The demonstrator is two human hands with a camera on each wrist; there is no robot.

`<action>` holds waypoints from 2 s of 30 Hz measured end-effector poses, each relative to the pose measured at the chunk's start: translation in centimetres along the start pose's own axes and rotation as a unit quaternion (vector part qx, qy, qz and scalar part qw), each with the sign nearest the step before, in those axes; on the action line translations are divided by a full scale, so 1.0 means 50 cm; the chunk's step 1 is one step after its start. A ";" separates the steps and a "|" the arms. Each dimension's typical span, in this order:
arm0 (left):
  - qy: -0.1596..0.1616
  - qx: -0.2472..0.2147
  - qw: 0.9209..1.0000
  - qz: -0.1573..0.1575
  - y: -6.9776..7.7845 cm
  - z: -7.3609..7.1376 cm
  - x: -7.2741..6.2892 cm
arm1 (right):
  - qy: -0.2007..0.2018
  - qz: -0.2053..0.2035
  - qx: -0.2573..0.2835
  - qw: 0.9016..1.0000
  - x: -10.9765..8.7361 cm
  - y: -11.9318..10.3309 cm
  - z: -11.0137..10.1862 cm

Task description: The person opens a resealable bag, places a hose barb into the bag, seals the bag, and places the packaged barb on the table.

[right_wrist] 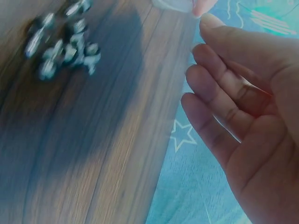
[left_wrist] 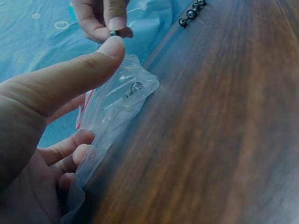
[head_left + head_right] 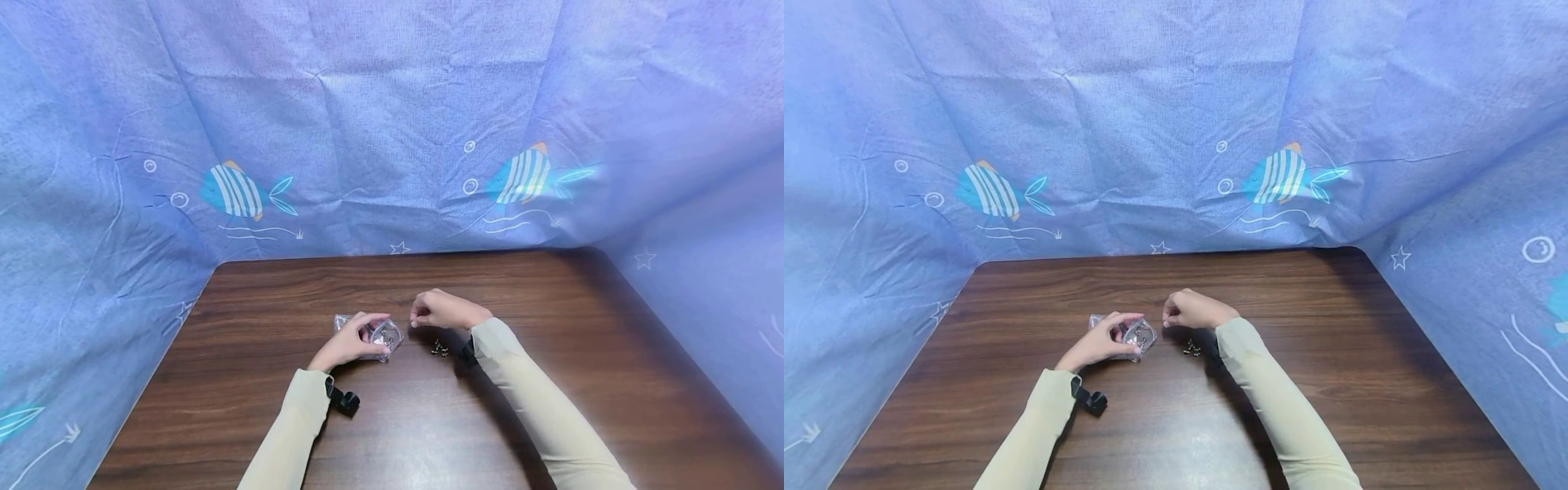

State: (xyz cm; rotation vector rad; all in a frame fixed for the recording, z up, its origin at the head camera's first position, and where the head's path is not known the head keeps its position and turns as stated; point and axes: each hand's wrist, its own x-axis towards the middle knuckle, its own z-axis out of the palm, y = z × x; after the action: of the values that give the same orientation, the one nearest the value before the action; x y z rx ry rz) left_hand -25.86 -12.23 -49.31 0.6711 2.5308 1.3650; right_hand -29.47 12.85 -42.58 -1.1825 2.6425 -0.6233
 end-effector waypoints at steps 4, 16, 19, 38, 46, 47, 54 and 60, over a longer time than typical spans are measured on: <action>-0.002 0.000 1.000 -0.006 0.002 -0.001 0.000 | -0.001 -0.003 -0.001 1.000 0.012 -0.009 0.004; -0.003 0.002 1.000 -0.005 0.003 0.000 0.002 | 0.001 -0.007 -0.002 1.000 0.034 -0.030 0.020; -0.002 0.002 1.000 -0.005 0.003 0.000 0.002 | 0.003 -0.009 0.003 1.000 0.037 -0.032 0.022; 0.003 0.012 1.000 -0.008 -0.006 0.000 0.004 | -0.022 0.007 0.031 0.999 0.029 -0.024 0.021; 0.005 0.009 1.000 -0.001 -0.005 0.001 0.003 | -0.039 0.024 0.024 0.999 0.010 -0.008 0.012; 0.005 0.008 1.000 -0.001 -0.005 0.000 0.003 | -0.042 0.027 0.023 0.998 0.007 -0.006 0.012; 0.004 0.006 1.000 -0.001 0.000 0.000 0.002 | -0.066 0.049 0.034 0.996 -0.015 0.015 0.003; 0.001 0.006 1.000 -0.005 0.001 0.000 0.002 | -0.070 0.062 0.042 0.995 -0.033 0.034 -0.002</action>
State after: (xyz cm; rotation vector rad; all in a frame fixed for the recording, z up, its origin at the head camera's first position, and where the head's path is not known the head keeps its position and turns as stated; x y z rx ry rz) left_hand -25.94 -12.18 -49.26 0.6585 2.5422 1.3484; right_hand -29.55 15.11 -43.27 -0.9932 2.5232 -0.6013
